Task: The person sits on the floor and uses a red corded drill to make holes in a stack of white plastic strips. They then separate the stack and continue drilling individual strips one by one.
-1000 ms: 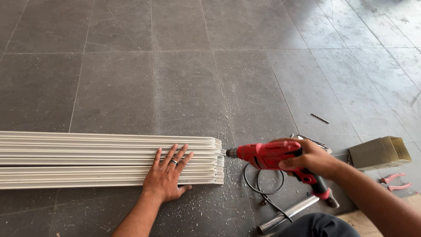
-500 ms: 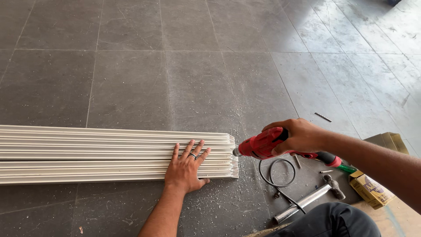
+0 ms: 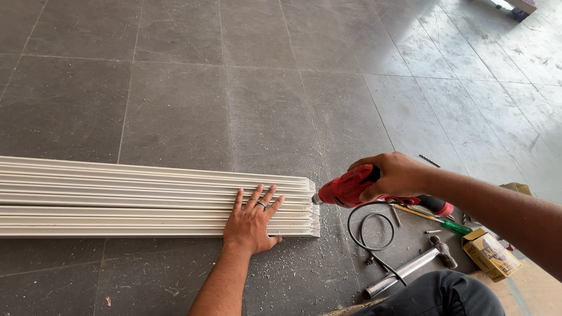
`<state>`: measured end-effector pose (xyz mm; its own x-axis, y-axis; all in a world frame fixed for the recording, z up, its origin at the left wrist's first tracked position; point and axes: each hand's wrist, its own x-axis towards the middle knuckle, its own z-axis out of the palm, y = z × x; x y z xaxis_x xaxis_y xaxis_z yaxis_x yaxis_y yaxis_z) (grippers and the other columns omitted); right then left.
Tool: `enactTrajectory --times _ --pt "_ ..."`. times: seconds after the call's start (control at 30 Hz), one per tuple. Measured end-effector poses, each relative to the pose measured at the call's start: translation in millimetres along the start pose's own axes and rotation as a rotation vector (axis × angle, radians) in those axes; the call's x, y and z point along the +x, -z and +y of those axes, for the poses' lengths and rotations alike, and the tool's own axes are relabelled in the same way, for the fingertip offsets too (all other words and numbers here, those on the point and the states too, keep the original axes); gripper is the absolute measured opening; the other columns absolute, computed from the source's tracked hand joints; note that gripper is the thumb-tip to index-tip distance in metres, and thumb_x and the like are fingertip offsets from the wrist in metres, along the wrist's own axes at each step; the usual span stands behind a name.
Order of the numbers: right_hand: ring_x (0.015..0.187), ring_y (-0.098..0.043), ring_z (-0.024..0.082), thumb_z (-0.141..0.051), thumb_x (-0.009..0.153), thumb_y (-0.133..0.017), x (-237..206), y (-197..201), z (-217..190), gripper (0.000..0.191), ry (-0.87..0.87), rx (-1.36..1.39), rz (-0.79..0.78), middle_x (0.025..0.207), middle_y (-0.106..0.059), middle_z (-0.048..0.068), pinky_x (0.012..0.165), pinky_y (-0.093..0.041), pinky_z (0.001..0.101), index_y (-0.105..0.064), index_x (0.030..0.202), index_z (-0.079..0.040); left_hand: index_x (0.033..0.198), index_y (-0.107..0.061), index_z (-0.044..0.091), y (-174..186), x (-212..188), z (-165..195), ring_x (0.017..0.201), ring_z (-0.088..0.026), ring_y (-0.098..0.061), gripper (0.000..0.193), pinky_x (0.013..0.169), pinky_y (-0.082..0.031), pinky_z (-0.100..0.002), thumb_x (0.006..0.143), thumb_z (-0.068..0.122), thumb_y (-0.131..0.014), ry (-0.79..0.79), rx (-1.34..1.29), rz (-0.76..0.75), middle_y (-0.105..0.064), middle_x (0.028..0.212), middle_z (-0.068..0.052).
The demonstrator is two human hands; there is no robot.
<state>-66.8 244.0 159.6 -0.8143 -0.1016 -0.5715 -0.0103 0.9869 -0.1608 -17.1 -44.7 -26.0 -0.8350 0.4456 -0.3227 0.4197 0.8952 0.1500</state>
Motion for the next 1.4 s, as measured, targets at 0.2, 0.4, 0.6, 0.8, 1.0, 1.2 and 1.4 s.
enactTrajectory --times 0.2,0.4,0.6,0.8,1.0,1.2,1.4 --pt "0.103 -0.074 0.025 -0.038 0.063 -0.087 5 4 -3 0.072 -0.021 0.01 -0.016 0.113 -0.079 0.007 0.098 -0.057 0.0395 -0.068 0.131 -0.026 0.159 -0.011 0.045 -3 1 1 0.156 -0.018 -0.006 0.106 0.128 -0.001 -0.053 0.077 0.072 -0.072 -0.004 -0.005 0.009 -0.005 0.171 0.009" --pt "0.083 -0.075 0.027 -0.026 0.063 -0.083 10 13 -36 0.062 -0.099 0.086 -0.078 0.1 -0.077 0.012 0.071 -0.063 0.0409 -0.071 0.123 -0.015 0.159 -0.011 0.045 -5 2 1 0.157 -0.019 -0.005 0.106 0.128 -0.001 -0.054 0.077 0.073 -0.072 -0.01 0.002 0.004 -0.004 0.171 0.008" --pt "0.064 -0.071 0.026 -0.017 0.064 -0.081 14 13 -66 0.058 -0.159 0.094 -0.122 0.09 -0.075 0.014 0.049 -0.058 0.0373 -0.071 0.12 -0.009 0.159 -0.011 0.046 -6 2 2 0.157 -0.018 -0.005 0.107 0.128 -0.001 -0.053 0.075 0.074 -0.072 -0.002 0.009 0.002 -0.004 0.171 0.01" --pt "0.07 -0.072 0.024 -0.018 0.062 -0.082 6 11 -61 0.057 -0.142 0.115 -0.082 0.093 -0.076 0.013 0.054 -0.059 0.0364 -0.072 0.118 -0.009 0.159 -0.011 0.046 -5 0 3 0.157 -0.017 -0.006 0.108 0.128 -0.002 -0.052 0.075 0.075 -0.072 -0.002 0.012 0.001 -0.004 0.171 0.01" --pt "0.071 -0.071 0.025 -0.018 0.063 -0.082 2 10 -53 0.058 -0.233 0.272 -0.068 0.095 -0.076 0.015 0.057 -0.059 0.0394 -0.072 0.119 -0.01 0.158 -0.012 0.047 -5 2 0 0.157 -0.018 -0.006 0.107 0.128 -0.002 -0.052 0.075 0.075 -0.072 -0.012 0.007 0.006 -0.005 0.171 0.01" --pt "0.07 -0.069 0.024 -0.018 0.064 -0.082 5 10 -57 0.057 -0.23 0.233 -0.056 0.094 -0.075 0.014 0.056 -0.059 0.0382 -0.072 0.119 -0.009 0.158 -0.012 0.048 -6 4 0 0.157 -0.017 -0.006 0.106 0.129 -0.002 -0.051 0.074 0.075 -0.073 0.004 0.004 -0.003 -0.005 0.171 0.011" --pt "0.07 -0.069 0.023 -0.019 0.064 -0.083 0 10 -61 0.059 -0.245 0.223 -0.085 0.094 -0.075 0.013 0.056 -0.059 0.038 -0.071 0.121 -0.011 0.157 -0.015 0.048 -6 4 2 0.157 -0.017 -0.007 0.105 0.129 -0.002 -0.051 0.074 0.075 -0.073 0.008 -0.008 0.009 -0.006 0.171 0.012"
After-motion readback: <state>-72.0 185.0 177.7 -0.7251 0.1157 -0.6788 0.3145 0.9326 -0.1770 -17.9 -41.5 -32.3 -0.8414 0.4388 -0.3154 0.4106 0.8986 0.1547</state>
